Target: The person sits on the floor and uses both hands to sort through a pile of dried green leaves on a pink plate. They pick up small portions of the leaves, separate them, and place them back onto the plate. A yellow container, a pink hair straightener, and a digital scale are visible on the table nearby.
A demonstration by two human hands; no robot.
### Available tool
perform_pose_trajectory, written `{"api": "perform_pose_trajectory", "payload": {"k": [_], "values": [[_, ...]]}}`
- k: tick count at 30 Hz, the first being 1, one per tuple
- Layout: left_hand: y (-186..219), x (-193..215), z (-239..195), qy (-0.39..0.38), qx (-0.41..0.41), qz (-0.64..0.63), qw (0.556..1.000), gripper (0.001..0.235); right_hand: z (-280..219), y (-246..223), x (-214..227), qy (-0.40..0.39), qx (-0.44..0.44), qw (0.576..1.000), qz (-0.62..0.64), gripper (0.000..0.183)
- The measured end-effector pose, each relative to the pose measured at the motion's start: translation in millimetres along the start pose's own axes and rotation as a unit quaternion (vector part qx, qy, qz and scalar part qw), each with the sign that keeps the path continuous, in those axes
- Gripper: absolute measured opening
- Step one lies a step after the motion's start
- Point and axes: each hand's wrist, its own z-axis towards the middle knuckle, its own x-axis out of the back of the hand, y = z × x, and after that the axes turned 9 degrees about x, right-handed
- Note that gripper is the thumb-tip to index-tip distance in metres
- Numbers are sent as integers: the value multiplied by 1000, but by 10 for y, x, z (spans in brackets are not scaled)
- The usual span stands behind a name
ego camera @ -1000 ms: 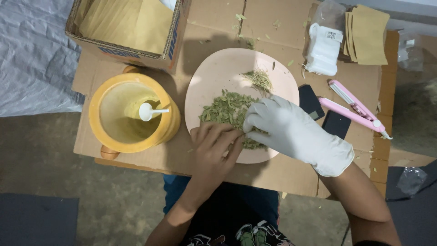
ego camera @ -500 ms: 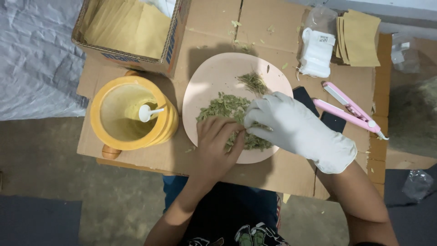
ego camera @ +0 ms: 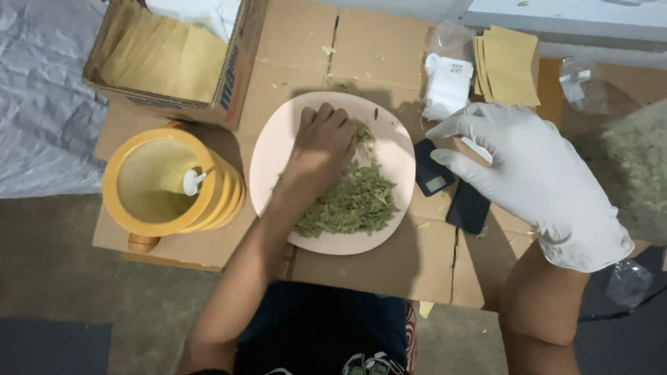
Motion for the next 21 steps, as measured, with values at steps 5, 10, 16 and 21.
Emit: {"api": "perform_pose_trajectory", "payload": {"k": [5, 10, 16, 21], "values": [[-46, -27, 130, 2, -15, -33, 999, 11, 25, -63, 37, -7, 27, 999, 16, 30], [50, 275, -108, 42, -12, -56, 997, 35, 81, -257, 114, -62, -65, 993, 70, 36], [294, 609, -839, 36, 52, -126, 990, 32, 187, -223, -62, -92, -55, 992, 61, 30], [448, 656, -1327, 47, 30, -40, 998, 32, 262, -242, -290, -169, -63, 983, 44, 18]]}}
